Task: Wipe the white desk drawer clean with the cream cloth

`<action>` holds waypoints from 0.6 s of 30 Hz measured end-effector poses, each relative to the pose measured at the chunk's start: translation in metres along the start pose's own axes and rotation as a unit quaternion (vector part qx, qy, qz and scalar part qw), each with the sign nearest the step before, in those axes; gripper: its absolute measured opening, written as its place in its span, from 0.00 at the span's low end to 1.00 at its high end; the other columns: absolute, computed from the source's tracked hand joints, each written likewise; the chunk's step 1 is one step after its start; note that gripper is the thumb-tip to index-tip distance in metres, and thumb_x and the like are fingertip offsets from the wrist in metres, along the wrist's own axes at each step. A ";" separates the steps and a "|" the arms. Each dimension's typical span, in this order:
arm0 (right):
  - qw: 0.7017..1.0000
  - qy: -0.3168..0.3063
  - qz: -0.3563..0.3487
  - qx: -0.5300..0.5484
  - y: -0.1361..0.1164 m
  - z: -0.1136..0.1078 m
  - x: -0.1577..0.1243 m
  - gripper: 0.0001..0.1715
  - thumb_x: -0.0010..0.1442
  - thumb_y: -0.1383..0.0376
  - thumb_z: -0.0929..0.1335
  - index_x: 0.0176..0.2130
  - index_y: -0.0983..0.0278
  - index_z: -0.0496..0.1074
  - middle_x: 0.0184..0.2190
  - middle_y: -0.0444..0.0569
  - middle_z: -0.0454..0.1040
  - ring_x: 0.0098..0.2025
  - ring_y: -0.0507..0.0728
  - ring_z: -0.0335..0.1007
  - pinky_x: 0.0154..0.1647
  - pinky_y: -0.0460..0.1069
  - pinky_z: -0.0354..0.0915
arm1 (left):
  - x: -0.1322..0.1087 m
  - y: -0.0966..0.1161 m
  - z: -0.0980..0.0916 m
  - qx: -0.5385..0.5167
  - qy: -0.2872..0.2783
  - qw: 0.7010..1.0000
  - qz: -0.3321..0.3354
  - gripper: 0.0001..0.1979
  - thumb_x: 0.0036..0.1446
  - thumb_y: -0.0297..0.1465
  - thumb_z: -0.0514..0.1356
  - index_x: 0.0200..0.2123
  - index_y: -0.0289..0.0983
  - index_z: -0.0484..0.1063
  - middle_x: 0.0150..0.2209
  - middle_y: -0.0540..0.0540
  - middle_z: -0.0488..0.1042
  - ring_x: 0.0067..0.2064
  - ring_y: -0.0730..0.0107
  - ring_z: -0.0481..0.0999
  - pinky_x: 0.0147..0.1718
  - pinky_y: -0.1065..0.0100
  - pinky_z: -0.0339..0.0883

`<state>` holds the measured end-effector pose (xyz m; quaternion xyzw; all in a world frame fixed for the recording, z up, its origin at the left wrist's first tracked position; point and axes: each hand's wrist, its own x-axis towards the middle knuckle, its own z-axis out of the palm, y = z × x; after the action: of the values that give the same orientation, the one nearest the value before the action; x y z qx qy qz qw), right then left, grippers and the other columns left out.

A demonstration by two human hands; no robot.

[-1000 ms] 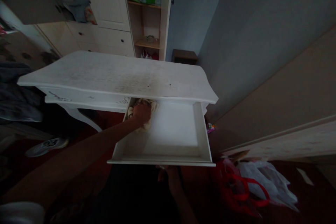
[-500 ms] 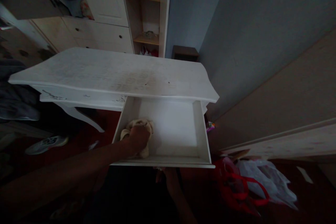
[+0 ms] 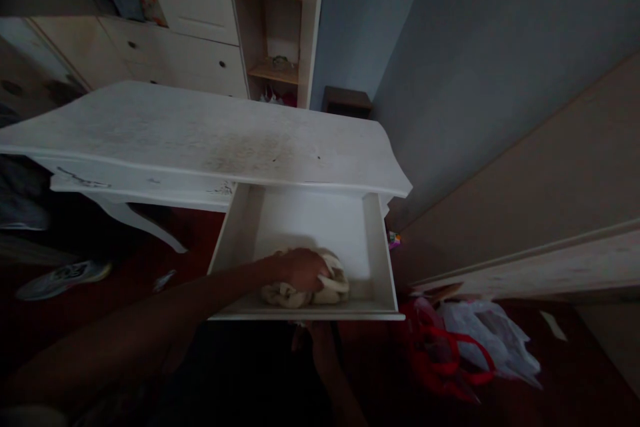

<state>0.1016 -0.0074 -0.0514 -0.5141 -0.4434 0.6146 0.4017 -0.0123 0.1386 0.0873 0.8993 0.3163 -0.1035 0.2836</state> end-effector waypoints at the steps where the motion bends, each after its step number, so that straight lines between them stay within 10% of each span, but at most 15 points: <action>1: 1.000 0.001 -0.004 -0.001 -0.002 0.000 -0.001 0.42 0.58 0.34 0.58 0.28 0.66 0.77 0.14 0.46 0.68 0.17 0.53 0.63 0.23 0.49 0.62 | 0.008 0.006 0.000 -0.010 0.000 1.000 0.001 0.17 0.53 0.35 0.58 0.45 0.45 0.79 0.43 0.44 0.81 0.44 0.54 0.80 0.36 0.62 0.71; 9: 1.000 0.013 -0.006 -0.013 -0.022 0.006 -0.007 0.39 0.61 0.36 0.58 0.25 0.63 0.74 0.16 0.46 0.69 0.20 0.54 0.64 0.27 0.50 0.65 | 0.072 0.055 0.008 0.081 0.062 0.990 0.099 0.16 0.58 0.34 0.56 0.45 0.37 0.78 0.45 0.37 0.80 0.45 0.50 0.80 0.34 0.58 0.73; 18: 1.000 0.004 -0.003 -0.020 -0.028 0.005 -0.007 0.39 0.61 0.36 0.58 0.26 0.64 0.75 0.16 0.46 0.69 0.21 0.55 0.66 0.27 0.50 0.64 | 0.077 0.063 -0.001 0.144 -0.045 0.983 0.101 0.12 0.57 0.30 0.58 0.41 0.36 0.79 0.48 0.37 0.79 0.46 0.51 0.79 0.35 0.56 0.75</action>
<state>0.0986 -0.0071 -0.0223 -0.5227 -0.4557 0.6024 0.3952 0.0869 0.1382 0.0885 0.9526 0.1922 -0.1589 0.1745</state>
